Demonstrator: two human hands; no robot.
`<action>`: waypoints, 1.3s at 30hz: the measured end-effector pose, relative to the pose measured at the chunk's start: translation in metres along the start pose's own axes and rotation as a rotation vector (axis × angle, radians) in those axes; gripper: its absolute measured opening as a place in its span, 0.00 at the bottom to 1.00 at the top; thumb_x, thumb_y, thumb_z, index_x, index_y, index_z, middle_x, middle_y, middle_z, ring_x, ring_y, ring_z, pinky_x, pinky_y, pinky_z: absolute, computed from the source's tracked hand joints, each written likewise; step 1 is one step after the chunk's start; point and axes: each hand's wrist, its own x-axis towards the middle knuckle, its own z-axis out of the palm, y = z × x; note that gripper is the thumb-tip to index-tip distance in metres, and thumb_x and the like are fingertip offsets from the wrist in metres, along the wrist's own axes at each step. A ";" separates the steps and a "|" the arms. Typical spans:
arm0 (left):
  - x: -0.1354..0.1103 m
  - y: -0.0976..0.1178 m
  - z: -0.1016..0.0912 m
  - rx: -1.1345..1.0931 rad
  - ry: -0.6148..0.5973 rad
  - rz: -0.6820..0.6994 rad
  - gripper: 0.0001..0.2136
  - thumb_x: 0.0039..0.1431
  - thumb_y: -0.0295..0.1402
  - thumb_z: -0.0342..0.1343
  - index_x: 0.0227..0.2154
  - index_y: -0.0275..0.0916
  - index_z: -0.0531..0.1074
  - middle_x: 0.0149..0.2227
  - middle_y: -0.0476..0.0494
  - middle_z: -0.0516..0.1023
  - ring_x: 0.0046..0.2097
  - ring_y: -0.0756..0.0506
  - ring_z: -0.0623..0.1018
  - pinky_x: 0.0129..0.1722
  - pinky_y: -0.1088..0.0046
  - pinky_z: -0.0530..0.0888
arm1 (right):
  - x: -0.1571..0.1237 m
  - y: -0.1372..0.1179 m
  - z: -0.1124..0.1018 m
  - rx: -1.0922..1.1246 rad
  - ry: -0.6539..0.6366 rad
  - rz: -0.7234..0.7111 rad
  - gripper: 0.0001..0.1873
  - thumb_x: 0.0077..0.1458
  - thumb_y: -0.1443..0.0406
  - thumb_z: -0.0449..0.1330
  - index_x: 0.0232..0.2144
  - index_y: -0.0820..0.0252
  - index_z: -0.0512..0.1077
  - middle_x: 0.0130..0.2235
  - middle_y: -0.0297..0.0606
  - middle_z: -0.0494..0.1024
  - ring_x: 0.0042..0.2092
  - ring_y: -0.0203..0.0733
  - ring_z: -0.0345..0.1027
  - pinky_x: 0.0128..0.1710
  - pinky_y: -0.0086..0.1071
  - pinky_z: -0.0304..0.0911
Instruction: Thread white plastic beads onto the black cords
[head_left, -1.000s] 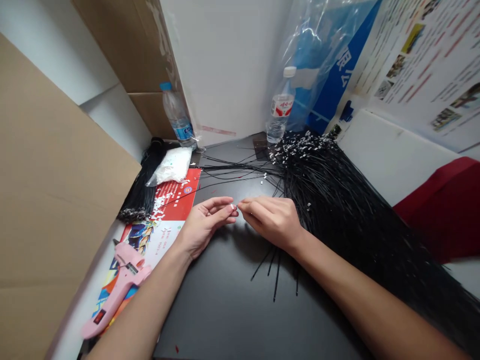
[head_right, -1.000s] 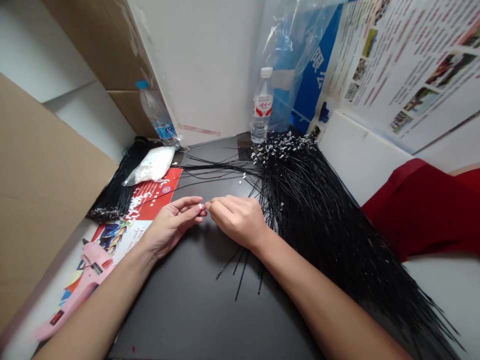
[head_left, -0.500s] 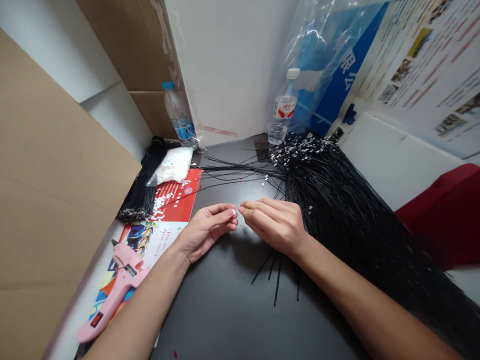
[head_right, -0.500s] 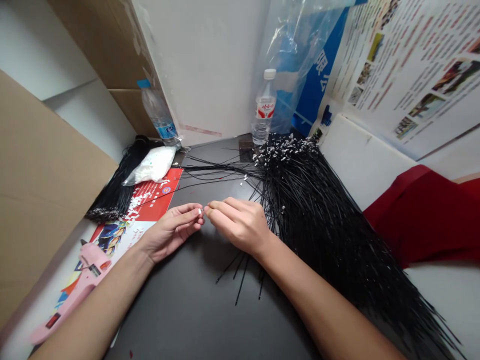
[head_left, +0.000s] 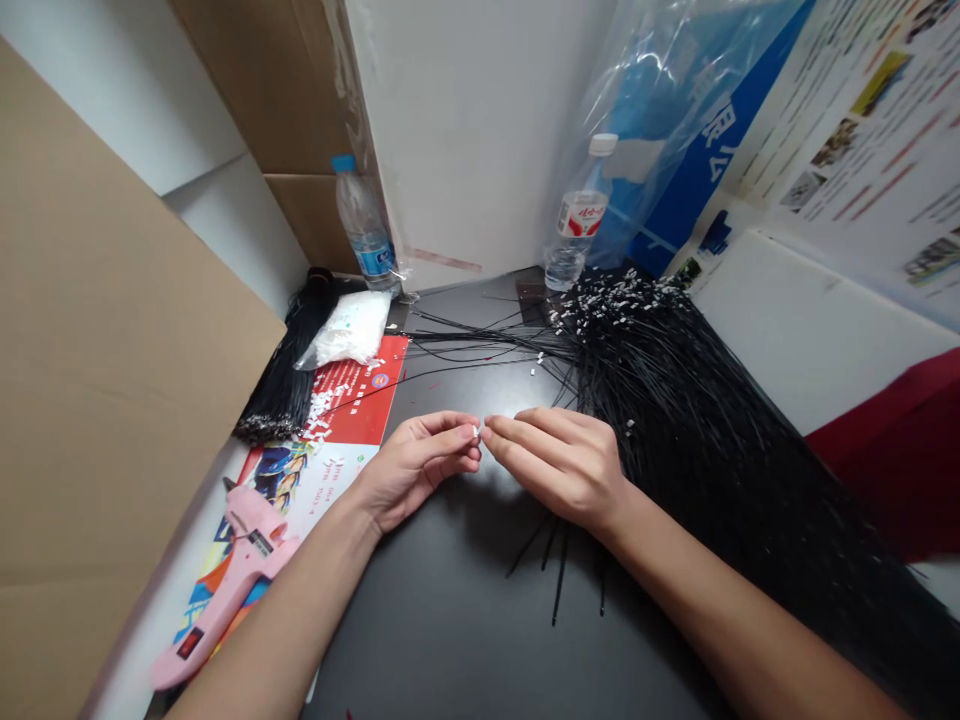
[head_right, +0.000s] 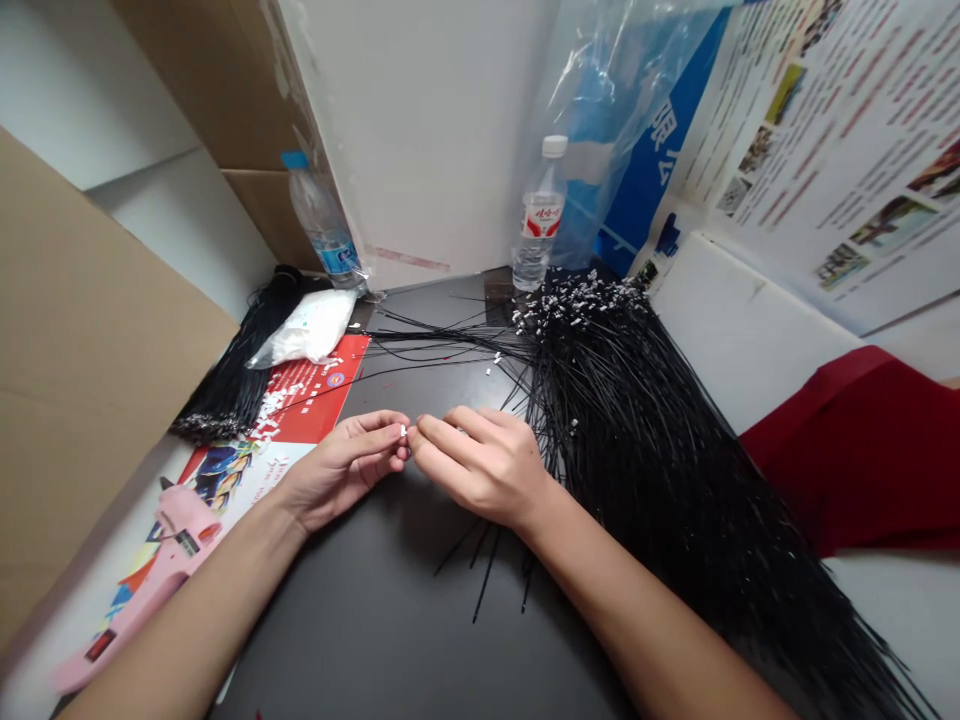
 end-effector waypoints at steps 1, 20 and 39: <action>0.000 0.000 0.000 0.001 -0.001 -0.001 0.11 0.42 0.29 0.74 0.29 0.31 0.80 0.26 0.46 0.79 0.28 0.54 0.78 0.29 0.83 0.76 | 0.000 0.001 -0.001 -0.019 -0.004 -0.015 0.09 0.64 0.70 0.57 0.34 0.62 0.77 0.37 0.36 0.84 0.33 0.34 0.71 0.29 0.30 0.61; 0.000 -0.005 0.006 0.089 0.136 0.075 0.14 0.38 0.32 0.75 0.28 0.31 0.79 0.27 0.46 0.80 0.28 0.52 0.77 0.34 0.76 0.76 | 0.004 0.002 -0.002 -0.128 -0.041 -0.157 0.05 0.61 0.71 0.60 0.34 0.62 0.76 0.36 0.38 0.83 0.32 0.35 0.67 0.27 0.33 0.54; -0.002 -0.002 0.008 0.493 0.159 0.324 0.08 0.47 0.33 0.69 0.29 0.35 0.79 0.27 0.47 0.80 0.28 0.50 0.78 0.32 0.74 0.74 | 0.002 -0.007 0.011 0.510 -0.292 0.700 0.05 0.58 0.66 0.56 0.30 0.60 0.71 0.28 0.33 0.75 0.28 0.34 0.66 0.29 0.27 0.57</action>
